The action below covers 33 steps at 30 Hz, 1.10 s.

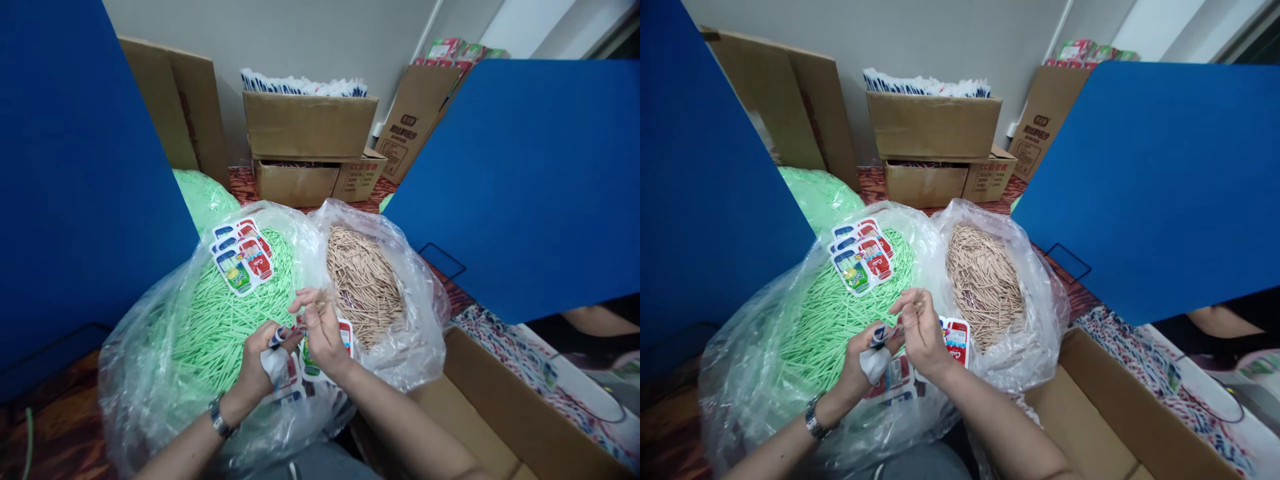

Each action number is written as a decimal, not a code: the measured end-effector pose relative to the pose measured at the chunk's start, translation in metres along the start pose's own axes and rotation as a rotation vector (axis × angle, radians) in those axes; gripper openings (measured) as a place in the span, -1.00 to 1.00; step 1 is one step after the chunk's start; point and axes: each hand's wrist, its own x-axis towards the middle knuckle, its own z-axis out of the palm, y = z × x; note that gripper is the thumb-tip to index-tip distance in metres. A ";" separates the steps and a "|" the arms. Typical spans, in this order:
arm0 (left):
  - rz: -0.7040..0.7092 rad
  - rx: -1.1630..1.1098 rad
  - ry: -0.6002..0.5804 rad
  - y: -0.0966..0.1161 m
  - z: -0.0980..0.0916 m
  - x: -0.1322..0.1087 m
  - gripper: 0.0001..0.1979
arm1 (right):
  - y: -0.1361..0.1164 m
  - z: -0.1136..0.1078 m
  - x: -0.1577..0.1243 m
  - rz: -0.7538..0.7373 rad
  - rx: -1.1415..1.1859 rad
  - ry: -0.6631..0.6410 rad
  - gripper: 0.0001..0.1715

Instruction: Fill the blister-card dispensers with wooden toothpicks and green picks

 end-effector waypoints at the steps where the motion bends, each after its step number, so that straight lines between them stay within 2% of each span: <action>1: 0.004 -0.001 0.009 0.001 -0.001 0.001 -0.72 | 0.000 -0.002 -0.001 -0.002 -0.034 -0.040 -0.75; 5: -0.033 -0.039 -0.028 0.000 -0.008 0.002 -0.78 | 0.000 -0.016 0.002 -0.012 -0.093 -0.120 -0.45; 6: -0.050 -0.054 -0.039 -0.002 -0.009 0.002 -0.79 | 0.000 -0.019 0.003 -0.033 -0.111 -0.144 -0.43; 7: -0.063 -0.070 -0.042 -0.004 -0.010 0.002 -0.79 | -0.001 -0.021 0.005 -0.072 -0.143 -0.196 -0.44; 10: -0.077 -0.109 -0.019 -0.009 -0.013 0.001 -0.80 | -0.001 -0.022 0.011 -0.225 -0.298 -0.459 -0.48; 11: -0.082 -0.116 -0.008 -0.010 -0.015 0.002 -0.80 | -0.001 -0.021 0.013 -0.260 -0.349 -0.499 -0.48; 15: -0.124 -0.131 0.003 -0.008 -0.021 0.002 -0.77 | 0.001 -0.016 0.017 -0.257 -0.450 -0.404 -0.44; 17: -0.115 -0.111 -0.002 -0.006 -0.026 0.003 -0.76 | 0.004 -0.013 0.020 -0.286 -0.452 -0.475 -0.50; 19: -0.084 -0.086 0.011 -0.005 -0.033 0.004 -0.78 | 0.006 -0.011 0.025 -0.316 -0.467 -0.554 -0.65; 23: -0.052 -0.106 0.065 -0.006 -0.052 0.009 -0.80 | 0.004 -0.006 0.041 -0.326 -0.543 -0.537 -0.75; 28: 0.048 0.077 0.112 0.000 -0.076 0.017 -0.75 | -0.001 0.019 0.063 -0.482 -0.579 -0.527 -0.61; 33: 0.128 0.192 0.008 0.012 -0.093 0.023 -0.81 | 0.001 0.046 0.069 -0.646 -0.728 -0.475 -0.55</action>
